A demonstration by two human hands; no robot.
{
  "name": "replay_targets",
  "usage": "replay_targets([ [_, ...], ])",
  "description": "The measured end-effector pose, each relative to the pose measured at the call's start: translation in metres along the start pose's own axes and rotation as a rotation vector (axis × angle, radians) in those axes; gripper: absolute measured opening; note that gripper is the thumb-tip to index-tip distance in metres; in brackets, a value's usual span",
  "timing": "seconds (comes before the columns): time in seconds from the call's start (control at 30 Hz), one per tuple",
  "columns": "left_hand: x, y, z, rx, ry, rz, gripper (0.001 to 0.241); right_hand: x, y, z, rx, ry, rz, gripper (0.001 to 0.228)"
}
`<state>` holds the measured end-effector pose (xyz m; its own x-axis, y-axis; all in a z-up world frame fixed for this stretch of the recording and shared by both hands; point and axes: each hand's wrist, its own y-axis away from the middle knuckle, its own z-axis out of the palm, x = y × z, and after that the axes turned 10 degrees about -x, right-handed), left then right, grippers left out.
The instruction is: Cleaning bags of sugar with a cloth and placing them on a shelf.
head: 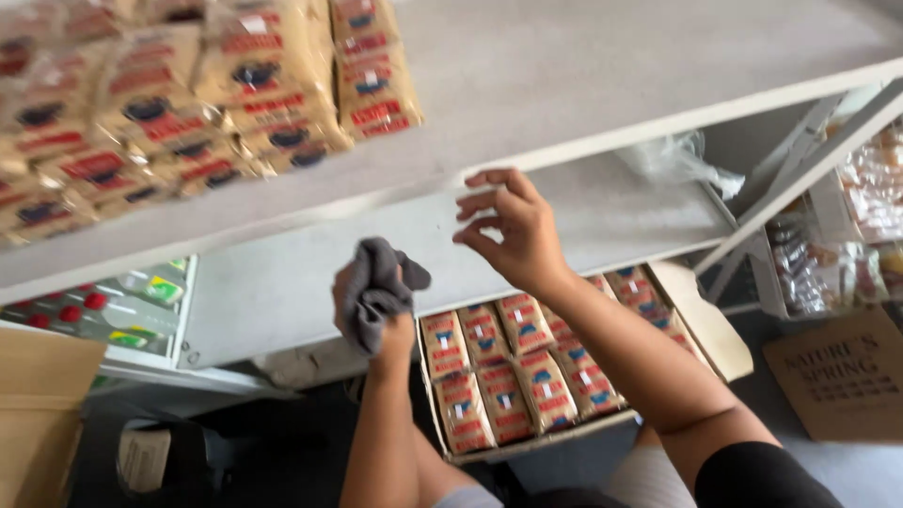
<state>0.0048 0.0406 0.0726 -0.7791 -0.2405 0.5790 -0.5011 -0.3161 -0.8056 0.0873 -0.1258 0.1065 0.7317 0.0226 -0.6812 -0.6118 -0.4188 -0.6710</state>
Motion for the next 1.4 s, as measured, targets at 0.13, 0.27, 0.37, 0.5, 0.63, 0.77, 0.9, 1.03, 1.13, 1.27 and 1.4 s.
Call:
replay_targets([
  [0.13,-0.030,0.095,-0.011,-0.075,0.178,-0.227,0.029,0.046,0.085,0.021,-0.076,-0.266,0.304,0.028],
  [0.27,-0.037,0.153,-0.015,-0.190,-0.314,-0.383,0.032,0.095,0.157,0.046,-0.100,-0.279,0.482,0.027],
  [0.37,-0.041,0.185,-0.012,-0.273,-0.366,-0.498,0.033,0.128,0.204,0.060,-0.171,-0.084,0.577,0.028],
  [0.5,-0.054,0.227,-0.012,-0.371,-0.422,-0.570,0.027,0.176,0.261,0.077,-0.427,0.235,0.668,0.017],
  [0.63,-0.059,0.254,-0.009,-0.415,-0.413,-0.685,0.024,0.181,0.250,0.074,-0.400,0.520,0.900,0.031],
  [0.77,-0.058,0.259,-0.010,-0.418,-0.384,-0.749,0.025,0.234,0.258,0.076,-0.327,0.737,0.826,0.090],
  [0.9,-0.056,0.245,-0.008,-0.431,-0.341,-0.766,0.029,0.278,0.265,0.085,-0.153,0.582,1.096,0.093],
  [1.03,-0.056,0.234,-0.006,-0.435,-0.344,-0.792,0.031,0.280,0.247,0.086,-0.082,0.541,1.365,0.094],
  [1.13,-0.060,0.236,-0.008,-0.433,-0.353,-0.773,0.030,0.295,0.249,0.080,-0.098,0.439,1.545,0.075],
  [1.27,-0.069,0.246,-0.009,-0.426,-0.369,-0.765,0.032,0.301,0.259,0.077,-0.188,0.366,1.391,0.052],
  [1.4,-0.066,0.237,-0.007,-0.399,-0.342,-0.770,0.038,0.290,0.253,0.077,-0.032,0.341,1.276,0.053],
])
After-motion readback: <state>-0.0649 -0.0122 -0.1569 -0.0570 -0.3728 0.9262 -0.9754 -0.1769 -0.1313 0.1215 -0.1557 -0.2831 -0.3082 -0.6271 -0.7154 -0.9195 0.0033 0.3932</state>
